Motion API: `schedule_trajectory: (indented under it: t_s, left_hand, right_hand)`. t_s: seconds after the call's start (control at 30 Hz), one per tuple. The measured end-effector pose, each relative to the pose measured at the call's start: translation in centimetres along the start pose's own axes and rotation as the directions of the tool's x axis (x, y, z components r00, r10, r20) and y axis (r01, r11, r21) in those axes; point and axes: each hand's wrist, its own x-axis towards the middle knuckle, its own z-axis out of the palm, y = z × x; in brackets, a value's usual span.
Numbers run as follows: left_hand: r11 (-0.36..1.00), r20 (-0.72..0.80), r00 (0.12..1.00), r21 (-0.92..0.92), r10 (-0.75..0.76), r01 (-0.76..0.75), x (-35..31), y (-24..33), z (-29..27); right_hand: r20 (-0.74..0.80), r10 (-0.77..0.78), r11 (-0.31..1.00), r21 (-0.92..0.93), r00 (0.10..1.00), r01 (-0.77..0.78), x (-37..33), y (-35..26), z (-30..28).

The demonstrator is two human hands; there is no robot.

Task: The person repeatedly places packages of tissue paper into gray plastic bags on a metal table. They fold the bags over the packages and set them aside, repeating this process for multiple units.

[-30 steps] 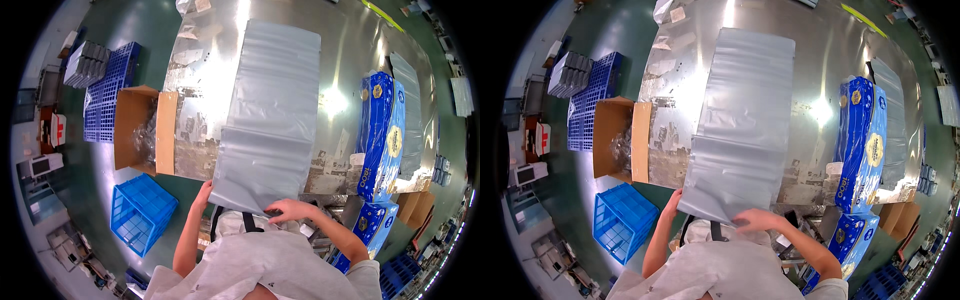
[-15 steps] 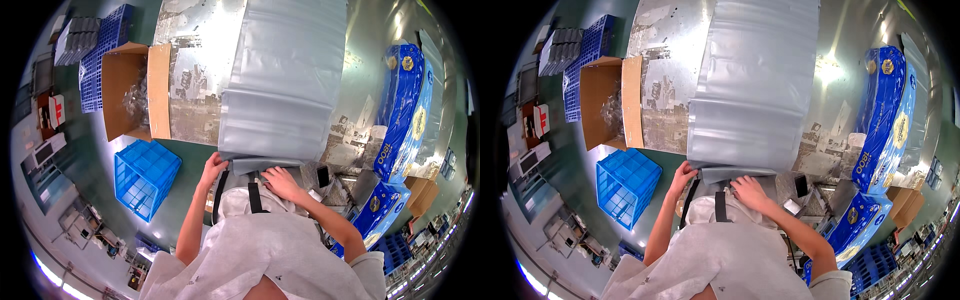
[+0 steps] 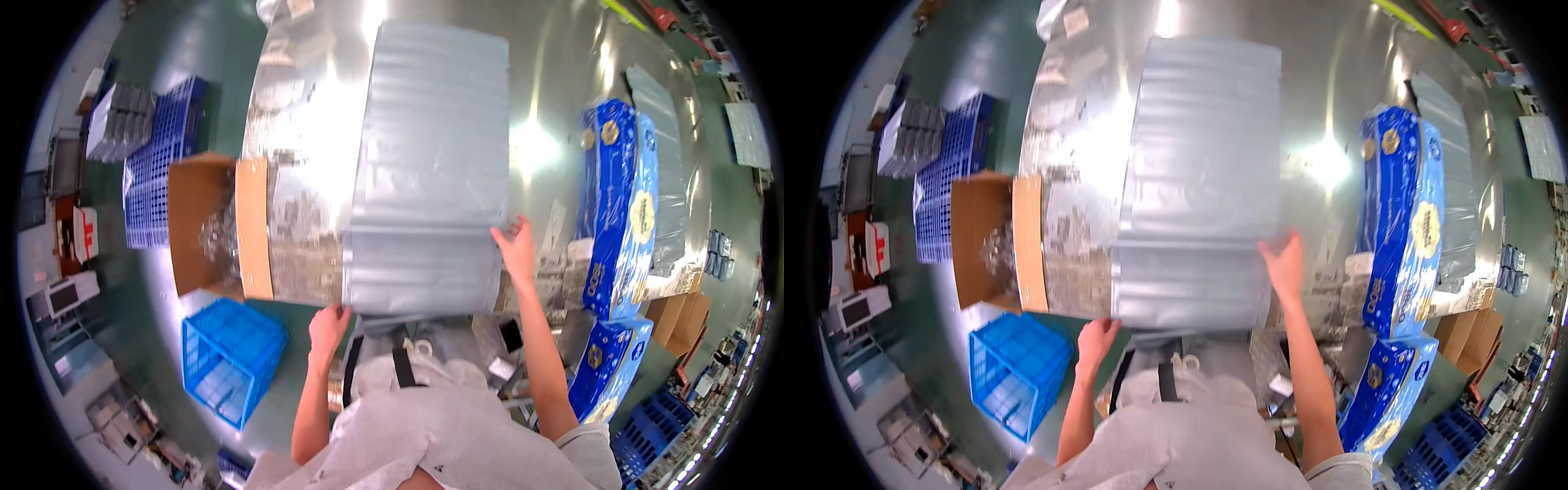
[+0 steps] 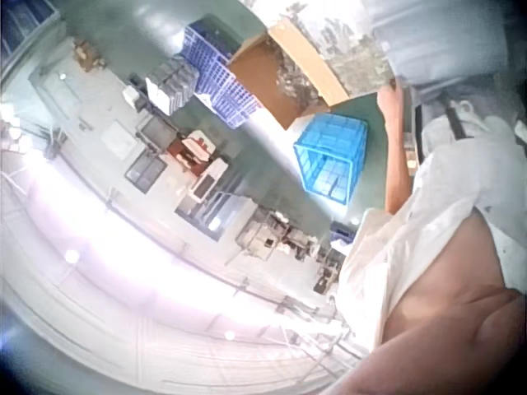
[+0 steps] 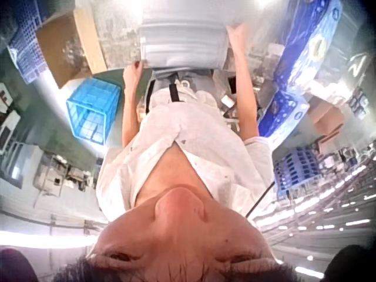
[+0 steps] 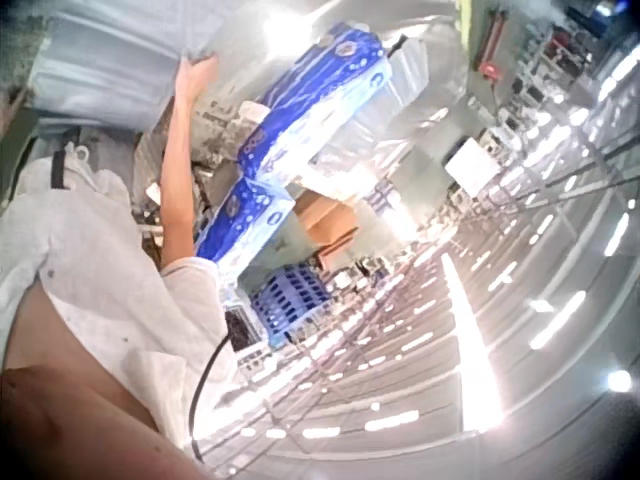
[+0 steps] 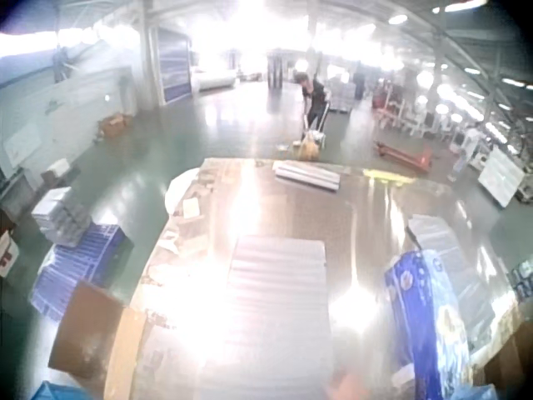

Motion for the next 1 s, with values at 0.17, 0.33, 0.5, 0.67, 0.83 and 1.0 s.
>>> schedule_trajectory:
  t_s: [0.17,0.33,0.5,0.67,0.83,1.0]
  left_hand:
    - [0.77,-0.423,0.905,-0.563,0.045,-0.301,7.7,4.6,-5.4]
    - [0.701,-0.255,0.966,-0.684,0.028,-0.201,18.0,10.3,-7.3]
    - [0.851,-0.114,0.987,-0.502,0.113,-0.156,21.4,11.8,-8.0]
    - [0.942,-0.28,0.945,-0.235,0.171,-0.24,20.8,13.5,-7.2]
    - [0.858,-0.319,0.903,-0.333,0.288,-0.391,25.4,19.5,-11.8]
    - [0.907,-0.381,0.909,-0.3,0.17,-0.295,33.9,22.0,-15.1]
  right_hand:
    - [0.099,0.217,0.958,0.171,0.971,-0.231,6.5,-3.3,0.9]
    - [0.17,0.197,0.975,0.073,0.966,-0.211,10.0,-7.1,1.6]
    - [0.283,0.229,0.943,0.172,0.932,-0.284,11.0,-6.4,2.9]
    - [0.219,0.164,0.922,0.312,0.962,-0.228,12.8,-4.3,4.5]
    - [-0.054,-0.009,0.993,0.12,0.998,0.016,23.3,-0.2,7.7]
    - [0.181,0.057,0.955,0.276,0.982,-0.106,28.7,-11.7,7.0]
